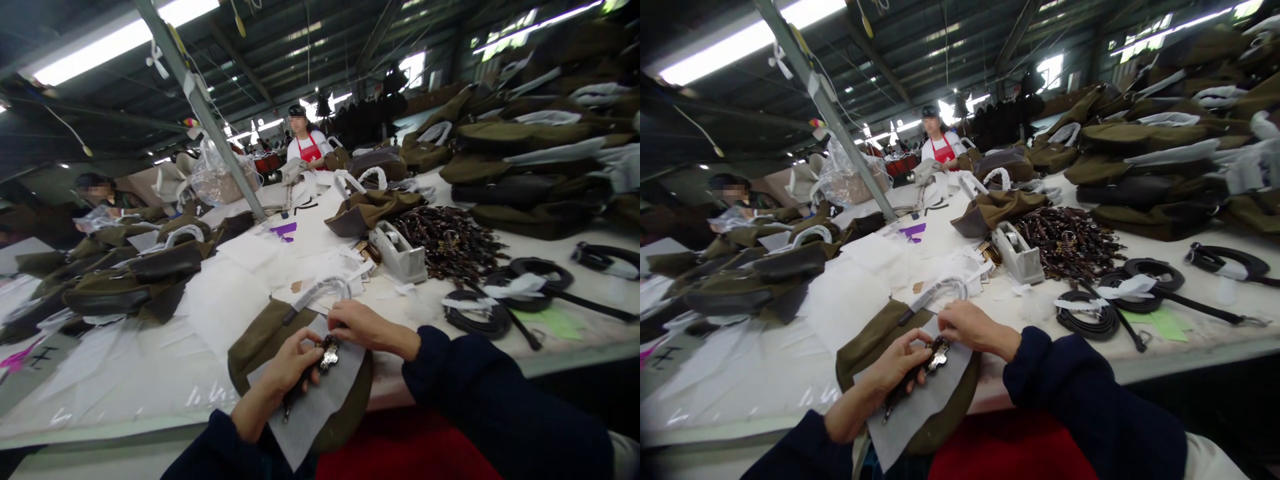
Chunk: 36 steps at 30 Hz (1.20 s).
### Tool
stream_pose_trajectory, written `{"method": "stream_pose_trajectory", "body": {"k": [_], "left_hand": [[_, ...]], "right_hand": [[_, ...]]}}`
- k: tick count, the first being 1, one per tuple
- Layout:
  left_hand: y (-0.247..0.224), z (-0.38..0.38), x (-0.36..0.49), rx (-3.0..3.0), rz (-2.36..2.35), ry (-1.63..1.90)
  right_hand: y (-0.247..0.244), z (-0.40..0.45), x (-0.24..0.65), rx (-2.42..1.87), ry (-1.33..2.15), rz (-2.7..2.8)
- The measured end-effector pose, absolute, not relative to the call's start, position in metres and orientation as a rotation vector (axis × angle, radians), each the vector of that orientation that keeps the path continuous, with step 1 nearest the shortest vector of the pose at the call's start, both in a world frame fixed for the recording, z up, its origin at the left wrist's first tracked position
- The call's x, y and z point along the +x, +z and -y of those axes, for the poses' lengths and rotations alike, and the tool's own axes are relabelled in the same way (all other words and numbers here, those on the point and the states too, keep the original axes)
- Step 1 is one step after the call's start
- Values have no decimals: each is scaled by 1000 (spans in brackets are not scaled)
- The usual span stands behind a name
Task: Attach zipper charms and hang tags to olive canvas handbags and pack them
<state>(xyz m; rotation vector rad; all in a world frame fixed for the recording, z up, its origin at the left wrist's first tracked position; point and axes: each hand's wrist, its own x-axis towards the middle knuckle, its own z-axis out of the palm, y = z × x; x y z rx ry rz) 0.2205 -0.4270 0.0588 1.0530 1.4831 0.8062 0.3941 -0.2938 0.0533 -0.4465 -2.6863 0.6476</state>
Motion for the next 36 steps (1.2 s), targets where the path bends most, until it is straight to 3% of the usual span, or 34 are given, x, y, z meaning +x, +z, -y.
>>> {"method": "stream_pose_trajectory", "body": {"k": [9,20,31,36], "left_hand": [[59,437,229,1132,-1645,790],[58,436,234,1244,-1712,771],[57,437,233,1270,-1714,771],[60,436,234,1250,-1707,761]], "right_hand": [[59,308,435,-41,585,2833],[46,325,436,11,217,2872],[54,322,445,32,550,2790],[46,317,429,14,331,2822]]}}
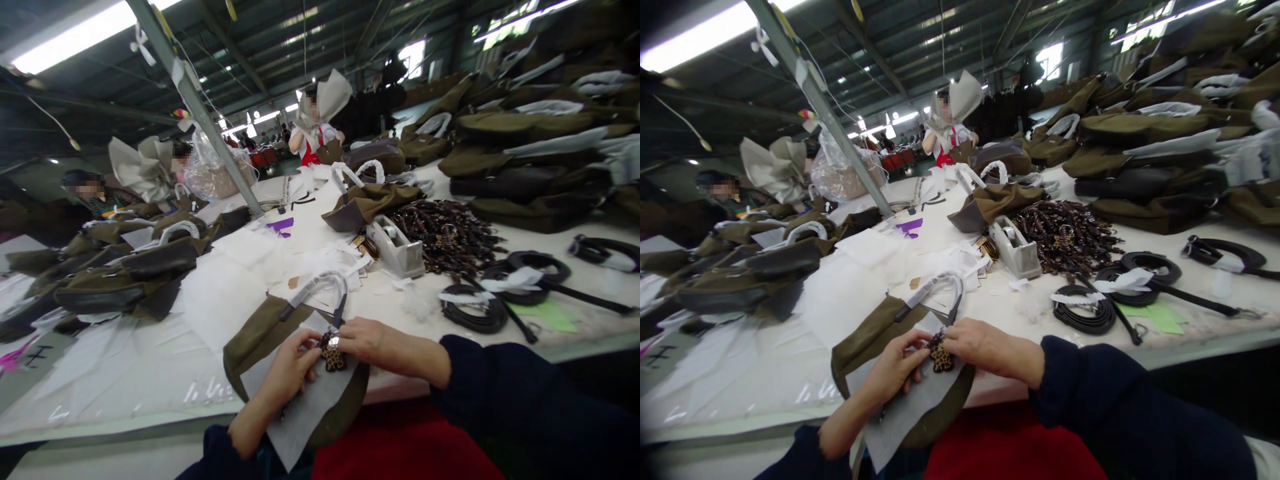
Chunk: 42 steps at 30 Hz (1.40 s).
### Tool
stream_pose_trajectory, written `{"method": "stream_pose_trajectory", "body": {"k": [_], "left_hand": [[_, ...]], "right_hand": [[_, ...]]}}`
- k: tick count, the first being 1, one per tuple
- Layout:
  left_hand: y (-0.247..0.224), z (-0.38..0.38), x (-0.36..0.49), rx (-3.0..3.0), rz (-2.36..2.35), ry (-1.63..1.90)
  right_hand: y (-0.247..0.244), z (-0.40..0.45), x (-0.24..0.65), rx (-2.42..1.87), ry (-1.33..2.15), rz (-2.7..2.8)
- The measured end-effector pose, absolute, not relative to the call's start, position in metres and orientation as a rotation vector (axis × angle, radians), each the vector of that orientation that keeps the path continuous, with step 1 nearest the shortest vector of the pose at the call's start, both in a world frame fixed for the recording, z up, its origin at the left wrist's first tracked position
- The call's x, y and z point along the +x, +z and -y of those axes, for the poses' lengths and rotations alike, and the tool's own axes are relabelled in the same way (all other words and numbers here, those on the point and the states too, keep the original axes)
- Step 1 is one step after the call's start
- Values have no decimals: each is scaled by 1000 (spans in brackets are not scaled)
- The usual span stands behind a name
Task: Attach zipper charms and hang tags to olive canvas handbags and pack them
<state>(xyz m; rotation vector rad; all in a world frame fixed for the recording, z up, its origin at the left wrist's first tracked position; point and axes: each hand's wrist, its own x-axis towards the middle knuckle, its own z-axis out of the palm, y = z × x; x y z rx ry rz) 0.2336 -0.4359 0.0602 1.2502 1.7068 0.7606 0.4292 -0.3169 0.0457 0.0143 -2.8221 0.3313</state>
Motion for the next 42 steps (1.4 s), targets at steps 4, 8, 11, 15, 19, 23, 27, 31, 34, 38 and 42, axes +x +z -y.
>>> {"method": "stream_pose_trajectory", "body": {"k": [4,8,11,15,19,23,27,31,34,38,42], "left_hand": [[62,434,232,1252,-1729,742],[63,435,232,1402,-1810,735],[65,438,234,1638,-1856,747],[67,444,237,1795,-1914,664],[67,445,235,1785,-1898,674],[67,444,233,1775,-1866,692],[64,444,232,1785,-1882,672],[61,445,232,1789,-1908,636],[64,444,233,1805,-1897,637],[71,444,235,1850,-1897,588],[73,448,234,1866,-1900,554]], "right_hand": [[39,322,418,45,137,2823],[27,334,409,-27,68,2771],[14,343,399,-122,71,2739],[15,347,395,-237,178,2737],[44,336,415,-56,393,2810],[63,325,436,148,404,2856],[50,328,438,80,138,2840],[33,332,432,13,-34,2716],[30,330,425,-65,-52,2602],[33,323,404,-116,-18,2588],[34,317,383,-185,63,2743]]}}
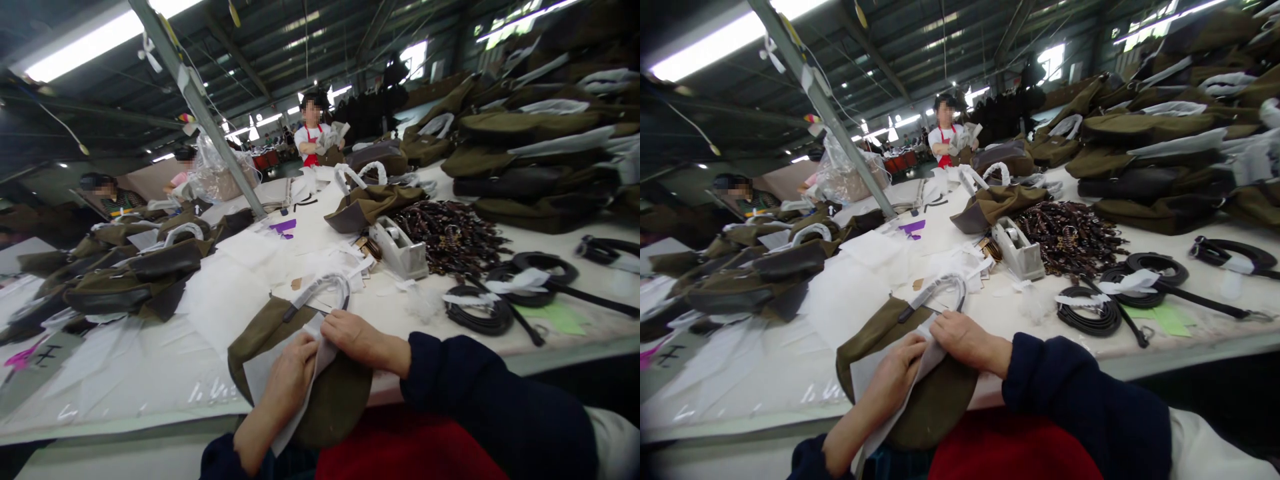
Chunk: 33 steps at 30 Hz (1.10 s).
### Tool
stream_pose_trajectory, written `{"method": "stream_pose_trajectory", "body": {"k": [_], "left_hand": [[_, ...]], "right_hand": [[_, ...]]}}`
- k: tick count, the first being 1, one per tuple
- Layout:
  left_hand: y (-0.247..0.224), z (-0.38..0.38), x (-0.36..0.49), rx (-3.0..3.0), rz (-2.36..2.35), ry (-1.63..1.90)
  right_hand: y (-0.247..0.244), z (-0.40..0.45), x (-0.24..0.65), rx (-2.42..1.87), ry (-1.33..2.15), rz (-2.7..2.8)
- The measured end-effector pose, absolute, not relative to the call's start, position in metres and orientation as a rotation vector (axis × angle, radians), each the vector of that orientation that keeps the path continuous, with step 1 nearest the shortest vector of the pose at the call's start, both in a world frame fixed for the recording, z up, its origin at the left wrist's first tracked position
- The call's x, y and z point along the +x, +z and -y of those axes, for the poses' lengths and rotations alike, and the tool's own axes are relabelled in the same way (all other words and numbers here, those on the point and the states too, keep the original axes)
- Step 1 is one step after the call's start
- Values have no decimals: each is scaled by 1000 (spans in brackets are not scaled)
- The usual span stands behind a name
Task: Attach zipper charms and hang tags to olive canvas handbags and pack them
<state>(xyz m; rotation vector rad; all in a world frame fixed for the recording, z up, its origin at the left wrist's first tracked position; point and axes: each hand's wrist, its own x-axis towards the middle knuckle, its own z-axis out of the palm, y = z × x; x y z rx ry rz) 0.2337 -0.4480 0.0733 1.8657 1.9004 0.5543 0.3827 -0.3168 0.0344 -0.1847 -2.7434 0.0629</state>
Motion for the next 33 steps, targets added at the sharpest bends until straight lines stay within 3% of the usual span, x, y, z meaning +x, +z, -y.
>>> {"method": "stream_pose_trajectory", "body": {"k": [6,12,17,22,27,33], "left_hand": [[72,449,223,1812,-1827,643],[92,447,205,1699,-1840,517],[113,461,221,1901,-2167,471],[84,464,259,2382,-2103,177],[55,450,246,2231,-2069,79],[66,442,236,2101,-2051,127]], "right_hand": [[38,308,372,-239,265,2858],[33,298,363,-325,312,2958],[30,292,357,-295,347,2999],[35,289,357,-268,376,3044],[48,291,356,-320,406,3108],[47,289,352,-355,446,3109]]}}
